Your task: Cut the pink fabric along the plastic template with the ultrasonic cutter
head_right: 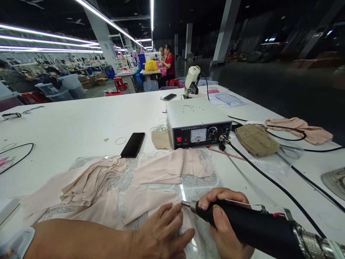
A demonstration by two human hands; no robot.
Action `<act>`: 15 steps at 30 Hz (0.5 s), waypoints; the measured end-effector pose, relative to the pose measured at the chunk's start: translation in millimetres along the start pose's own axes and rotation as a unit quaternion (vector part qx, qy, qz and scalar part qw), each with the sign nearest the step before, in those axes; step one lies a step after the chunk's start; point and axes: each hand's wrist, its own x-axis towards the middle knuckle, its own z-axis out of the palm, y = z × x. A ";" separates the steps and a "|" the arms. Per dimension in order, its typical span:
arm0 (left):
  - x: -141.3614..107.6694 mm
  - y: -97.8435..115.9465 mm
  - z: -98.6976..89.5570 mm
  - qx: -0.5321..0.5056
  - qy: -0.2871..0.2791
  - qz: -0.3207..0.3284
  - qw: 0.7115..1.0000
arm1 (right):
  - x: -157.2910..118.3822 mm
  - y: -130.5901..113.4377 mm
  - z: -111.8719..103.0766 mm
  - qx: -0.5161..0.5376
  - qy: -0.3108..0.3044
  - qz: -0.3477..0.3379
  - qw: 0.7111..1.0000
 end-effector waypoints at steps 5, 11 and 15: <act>0.2 0.3 1.1 0.004 -0.008 0.002 1.000 | 0.4 3.9 1.6 0.008 0.005 0.005 1.000; 0.3 0.9 -0.2 0.005 -0.020 0.000 1.000 | -1.0 9.1 -5.1 0.004 -0.013 0.001 1.000; -0.3 1.4 1.9 0.004 -0.007 -0.004 1.000 | -1.2 9.3 -7.3 -0.006 -0.027 -0.003 1.000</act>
